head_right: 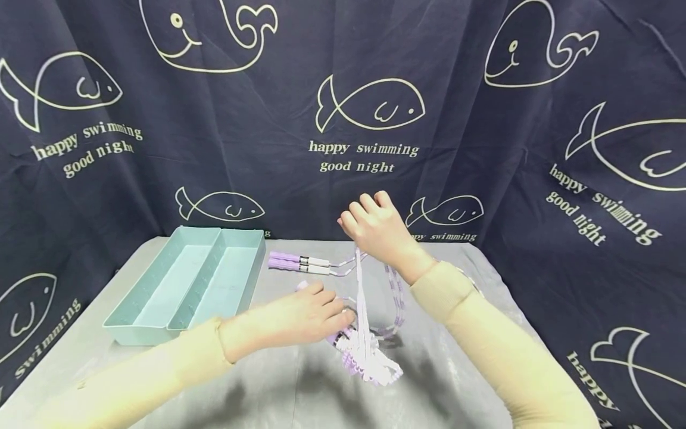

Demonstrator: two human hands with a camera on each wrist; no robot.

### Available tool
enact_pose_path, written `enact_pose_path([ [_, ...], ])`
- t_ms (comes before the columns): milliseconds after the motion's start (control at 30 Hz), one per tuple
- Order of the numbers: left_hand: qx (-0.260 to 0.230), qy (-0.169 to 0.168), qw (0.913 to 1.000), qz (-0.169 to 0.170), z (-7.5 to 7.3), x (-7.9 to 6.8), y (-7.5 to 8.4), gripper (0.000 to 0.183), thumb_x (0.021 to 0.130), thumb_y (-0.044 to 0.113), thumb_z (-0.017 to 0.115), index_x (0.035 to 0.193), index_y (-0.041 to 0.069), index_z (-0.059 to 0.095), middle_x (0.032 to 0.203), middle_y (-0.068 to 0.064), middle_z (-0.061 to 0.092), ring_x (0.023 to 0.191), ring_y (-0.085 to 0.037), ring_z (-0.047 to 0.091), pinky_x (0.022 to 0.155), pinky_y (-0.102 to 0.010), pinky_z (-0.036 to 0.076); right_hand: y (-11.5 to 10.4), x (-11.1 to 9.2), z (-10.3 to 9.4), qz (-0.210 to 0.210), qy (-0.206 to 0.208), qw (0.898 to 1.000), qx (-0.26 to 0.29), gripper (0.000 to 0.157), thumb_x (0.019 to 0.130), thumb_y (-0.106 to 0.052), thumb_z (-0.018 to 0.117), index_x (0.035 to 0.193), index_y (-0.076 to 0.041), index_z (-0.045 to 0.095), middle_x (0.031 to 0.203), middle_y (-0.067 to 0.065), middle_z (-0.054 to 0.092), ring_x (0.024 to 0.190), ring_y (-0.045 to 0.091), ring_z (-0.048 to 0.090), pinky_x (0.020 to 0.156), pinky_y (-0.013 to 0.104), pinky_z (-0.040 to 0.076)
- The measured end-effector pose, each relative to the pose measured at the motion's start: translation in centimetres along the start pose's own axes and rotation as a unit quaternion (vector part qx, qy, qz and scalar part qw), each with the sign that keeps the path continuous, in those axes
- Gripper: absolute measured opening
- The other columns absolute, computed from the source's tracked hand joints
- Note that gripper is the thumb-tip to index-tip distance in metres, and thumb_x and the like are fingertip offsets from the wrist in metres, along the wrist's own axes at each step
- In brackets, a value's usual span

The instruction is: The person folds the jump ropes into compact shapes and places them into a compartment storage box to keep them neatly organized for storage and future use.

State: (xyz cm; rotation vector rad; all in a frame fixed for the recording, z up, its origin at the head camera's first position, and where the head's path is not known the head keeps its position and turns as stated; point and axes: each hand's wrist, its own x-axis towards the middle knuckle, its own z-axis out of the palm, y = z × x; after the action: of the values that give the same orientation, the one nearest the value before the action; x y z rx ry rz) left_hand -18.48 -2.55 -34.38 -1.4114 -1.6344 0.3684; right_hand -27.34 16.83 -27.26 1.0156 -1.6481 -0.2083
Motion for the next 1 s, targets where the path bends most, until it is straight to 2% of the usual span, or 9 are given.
enact_pose_path([
  [100, -0.022, 0.005, 0.9997, 0.008, -0.6, 0.1, 0.3, 0.018, 0.095, 0.014, 0.037, 0.104, 0.018, 0.053, 0.082, 0.008, 0.056, 0.069, -0.011, 0.051, 0.059, -0.024, 0.035, 0.5, -1.1, 0.9, 0.017, -0.016, 1.0, -0.004, 0.03, 0.093, -0.017, 0.05, 0.067, -0.002, 0.05, 0.061, 0.01, 0.046, 0.058, 0.031, 0.045, 0.06, 0.045, 0.036],
  [200, -0.079, -0.013, 0.9968, -0.007, -1.4, 0.3, 0.4, 0.017, 0.096, 0.018, 0.043, 0.109, 0.016, 0.054, 0.09, 0.007, 0.058, 0.081, -0.013, 0.054, 0.067, -0.026, 0.039, 0.9, -2.4, 1.8, 0.031, -0.038, 0.999, -0.007, 0.033, 0.095, -0.019, 0.045, 0.067, -0.002, 0.049, 0.061, 0.01, 0.046, 0.058, 0.031, 0.045, 0.061, 0.046, 0.036],
  [300, -0.143, -0.04, 0.9875, -0.053, -2.0, 0.4, 0.2, 0.019, 0.092, 0.02, 0.053, 0.111, 0.016, 0.055, 0.096, 0.006, 0.06, 0.09, -0.013, 0.056, 0.076, -0.027, 0.041, 0.9, -3.9, 2.4, 0.039, -0.053, 0.998, -0.011, 0.035, 0.097, -0.02, 0.041, 0.067, -0.003, 0.049, 0.061, 0.009, 0.046, 0.059, 0.031, 0.045, 0.061, 0.045, 0.036],
  [367, -0.18, -0.044, 0.9781, -0.095, -2.3, 0.3, 0.0, 0.023, 0.088, 0.018, 0.059, 0.11, 0.015, 0.055, 0.099, 0.005, 0.061, 0.092, -0.012, 0.056, 0.08, -0.027, 0.041, 0.8, -4.6, 2.8, 0.039, -0.058, 0.997, -0.011, 0.035, 0.097, -0.02, 0.04, 0.068, -0.003, 0.05, 0.062, 0.009, 0.046, 0.059, 0.03, 0.045, 0.061, 0.044, 0.036],
  [467, -0.22, -0.01, 0.9649, -0.143, -2.5, 0.1, -0.3, 0.026, 0.084, 0.013, 0.065, 0.108, 0.012, 0.053, 0.097, 0.003, 0.061, 0.087, -0.012, 0.056, 0.078, -0.026, 0.04, 0.5, -5.5, 3.2, 0.036, -0.062, 0.997, -0.011, 0.034, 0.097, -0.02, 0.041, 0.068, -0.003, 0.049, 0.062, 0.009, 0.047, 0.059, 0.03, 0.045, 0.061, 0.044, 0.036],
  [567, -0.242, 0.036, 0.9549, -0.169, -2.6, -0.2, -0.6, 0.03, 0.082, 0.012, 0.067, 0.106, 0.01, 0.051, 0.095, 0.002, 0.06, 0.084, -0.014, 0.056, 0.076, -0.026, 0.041, 0.2, -6.3, 3.4, 0.038, -0.073, 0.997, -0.008, 0.037, 0.099, -0.021, 0.038, 0.069, -0.003, 0.049, 0.062, 0.009, 0.047, 0.059, 0.03, 0.045, 0.061, 0.044, 0.036],
  [633, -0.244, 0.054, 0.9503, -0.185, -2.6, -0.3, -0.8, 0.032, 0.08, 0.011, 0.069, 0.106, 0.01, 0.049, 0.093, 0.001, 0.059, 0.085, -0.015, 0.057, 0.075, -0.027, 0.042, 0.0, -6.8, 3.4, 0.043, -0.085, 0.995, -0.008, 0.039, 0.1, -0.022, 0.035, 0.069, -0.004, 0.049, 0.063, 0.009, 0.048, 0.06, 0.03, 0.046, 0.061, 0.043, 0.036],
  [867, -0.25, 0.1, 0.9343, -0.233, -2.0, -1.6, -1.4, 0.038, 0.077, 0.0, 0.064, 0.109, 0.003, 0.043, 0.095, -0.006, 0.059, 0.088, -0.022, 0.06, 0.077, -0.031, 0.046, -0.6, -8.3, 3.3, 0.055, -0.117, 0.992, -0.015, 0.041, 0.101, -0.022, 0.031, 0.069, -0.004, 0.05, 0.064, 0.009, 0.05, 0.062, 0.03, 0.047, 0.063, 0.043, 0.036],
  [1000, -0.247, 0.113, 0.9264, -0.261, -1.7, -2.3, -1.6, 0.044, 0.073, -0.005, 0.063, 0.111, 0.0, 0.04, 0.098, -0.01, 0.059, 0.091, -0.025, 0.061, 0.076, -0.032, 0.046, -1.0, -8.6, 3.4, 0.052, -0.132, 0.99, -0.01, 0.036, 0.098, -0.019, 0.035, 0.069, -0.004, 0.05, 0.065, 0.009, 0.051, 0.063, 0.03, 0.048, 0.064, 0.043, 0.036],
])
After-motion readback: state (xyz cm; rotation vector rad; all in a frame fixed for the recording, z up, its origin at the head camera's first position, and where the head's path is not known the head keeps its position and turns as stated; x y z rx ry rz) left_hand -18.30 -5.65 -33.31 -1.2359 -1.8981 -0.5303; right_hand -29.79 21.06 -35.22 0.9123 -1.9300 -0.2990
